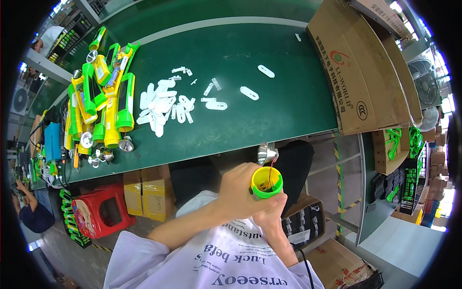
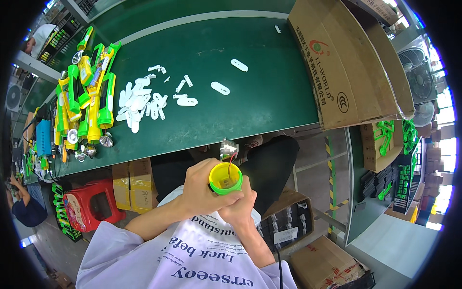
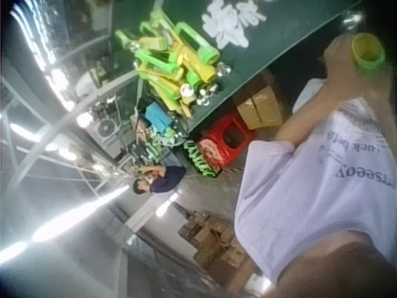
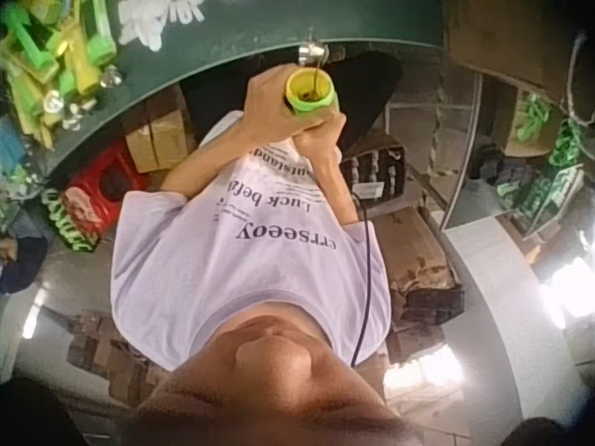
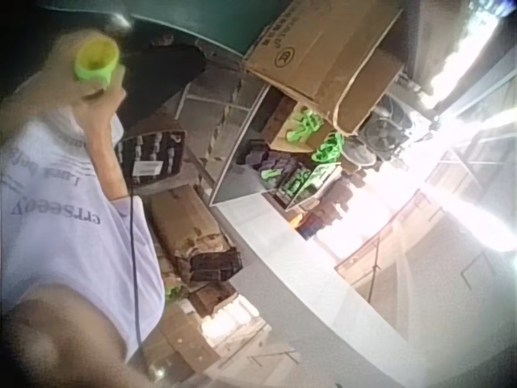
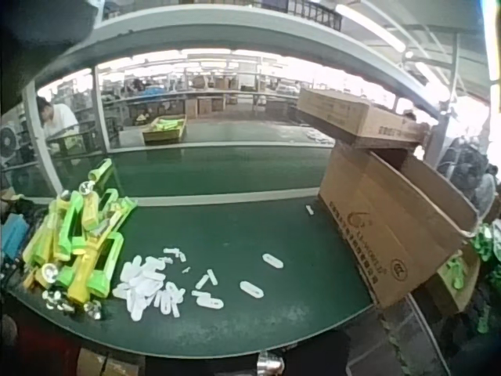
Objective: The person retrieves plastic switch parts from a cardboard box onto the table, assembles flashlights by attaching components to the flashlight bodies and snapping the casings together, and places the assembled flashlights onto the conveyor belt.
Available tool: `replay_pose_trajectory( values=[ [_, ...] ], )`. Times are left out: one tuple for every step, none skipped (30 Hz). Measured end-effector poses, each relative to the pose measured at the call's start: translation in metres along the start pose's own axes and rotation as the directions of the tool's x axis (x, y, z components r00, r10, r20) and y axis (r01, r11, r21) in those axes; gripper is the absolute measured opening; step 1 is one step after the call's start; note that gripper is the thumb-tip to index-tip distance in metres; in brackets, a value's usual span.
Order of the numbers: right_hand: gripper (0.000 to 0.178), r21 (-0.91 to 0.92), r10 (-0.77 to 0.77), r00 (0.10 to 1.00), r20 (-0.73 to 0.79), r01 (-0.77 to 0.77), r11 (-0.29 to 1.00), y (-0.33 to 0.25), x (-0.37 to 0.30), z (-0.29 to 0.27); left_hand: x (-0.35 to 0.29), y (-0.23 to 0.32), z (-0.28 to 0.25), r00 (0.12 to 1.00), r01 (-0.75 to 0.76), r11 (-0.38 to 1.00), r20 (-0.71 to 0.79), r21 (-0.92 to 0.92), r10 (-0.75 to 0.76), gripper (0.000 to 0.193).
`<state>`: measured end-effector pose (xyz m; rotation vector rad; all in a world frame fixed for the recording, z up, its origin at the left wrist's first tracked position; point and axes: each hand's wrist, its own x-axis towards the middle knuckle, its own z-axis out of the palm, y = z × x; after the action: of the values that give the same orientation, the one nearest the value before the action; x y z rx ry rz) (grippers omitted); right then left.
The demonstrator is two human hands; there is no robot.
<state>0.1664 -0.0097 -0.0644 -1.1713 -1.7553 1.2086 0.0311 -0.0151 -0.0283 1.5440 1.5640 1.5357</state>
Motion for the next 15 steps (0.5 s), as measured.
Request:
replay_pose_trajectory(
  values=[
    [0.038, 0.023, -0.004, 1.000, 0.025, 0.004, 1.000, 0.001, -0.002, 0.000, -0.002, 0.004, -0.002, 0.999, 0.039, 0.999, 0.015, -0.015, -0.039, 0.046],
    [0.038, 0.044, -0.008, 0.999, 0.049, 0.006, 0.999, 0.002, -0.003, 0.001, -0.003, 0.005, -0.004, 0.997, 0.078, 0.996, 0.032, -0.031, -0.077, 0.045],
    [0.038, 0.043, -0.007, 0.999, 0.048, 0.005, 0.999, 0.001, -0.003, 0.001, -0.003, 0.005, -0.004, 0.997, 0.078, 0.996, 0.032, -0.033, -0.077, 0.045],
    [0.039, 0.059, 0.002, 0.998, 0.066, -0.005, 0.998, -0.001, -0.002, 0.001, -0.003, 0.005, -0.004, 0.996, 0.081, 0.996, 0.032, -0.037, -0.080, 0.044],
    [0.039, 0.076, 0.010, 0.996, 0.084, -0.017, 0.997, -0.002, -0.001, 0.002, -0.003, 0.004, -0.004, 0.996, 0.085, 0.996, 0.031, -0.041, -0.083, 0.043],
    [0.039, 0.075, 0.014, 0.996, 0.084, -0.021, 0.997, -0.002, 0.000, 0.002, -0.003, 0.003, -0.003, 0.996, 0.088, 0.995, 0.033, -0.043, -0.087, 0.043],
    [0.042, 0.151, 0.050, 0.994, 0.098, -0.064, 0.986, -0.001, 0.001, 0.003, -0.002, 0.002, -0.002, 0.981, 0.178, 0.984, 0.078, -0.027, -0.175, 0.042],
    [0.045, 0.224, 0.084, 0.990, 0.110, -0.107, 0.969, -0.001, 0.001, 0.003, 0.002, 0.001, -0.001, 0.958, 0.263, 0.965, 0.122, -0.011, -0.259, 0.040],
    [0.057, 0.303, 0.123, 0.987, 0.100, -0.148, 0.941, 0.007, -0.003, 0.005, 0.004, -0.001, -0.005, 0.923, 0.300, 0.952, 0.234, 0.060, -0.305, 0.041],
    [0.057, 0.300, 0.126, 0.987, 0.096, -0.150, 0.942, 0.007, -0.004, -0.001, 0.004, -0.005, -0.007, 0.922, 0.300, 0.952, 0.239, 0.056, -0.305, 0.041],
    [0.051, 0.474, 0.305, 0.909, 0.283, -0.409, 0.780, -0.008, 0.000, -0.007, 0.001, -0.011, -0.009, 0.936, 0.251, 0.966, 0.240, 0.052, -0.257, 0.042],
    [0.045, 0.566, 0.413, 0.774, 0.480, -0.633, 0.528, -0.015, 0.003, -0.012, 0.001, -0.014, -0.011, 0.947, 0.199, 0.979, 0.248, 0.043, -0.204, 0.043],
    [0.050, 0.580, 0.407, 0.746, 0.527, -0.666, 0.469, -0.015, 0.005, -0.013, 0.004, -0.012, -0.020, 0.861, 0.340, 0.940, 0.409, -0.018, -0.303, 0.049],
    [0.050, 0.580, 0.408, 0.745, 0.528, -0.667, 0.468, -0.016, 0.009, -0.014, 0.001, -0.015, -0.023, 0.860, 0.341, 0.940, 0.409, -0.017, -0.305, 0.049],
    [0.054, 0.587, 0.381, 0.718, 0.582, -0.696, 0.414, -0.018, 0.012, -0.015, -0.004, -0.021, -0.023, 0.840, 0.438, 0.863, 0.457, -0.251, -0.293, 0.052]
  ],
)
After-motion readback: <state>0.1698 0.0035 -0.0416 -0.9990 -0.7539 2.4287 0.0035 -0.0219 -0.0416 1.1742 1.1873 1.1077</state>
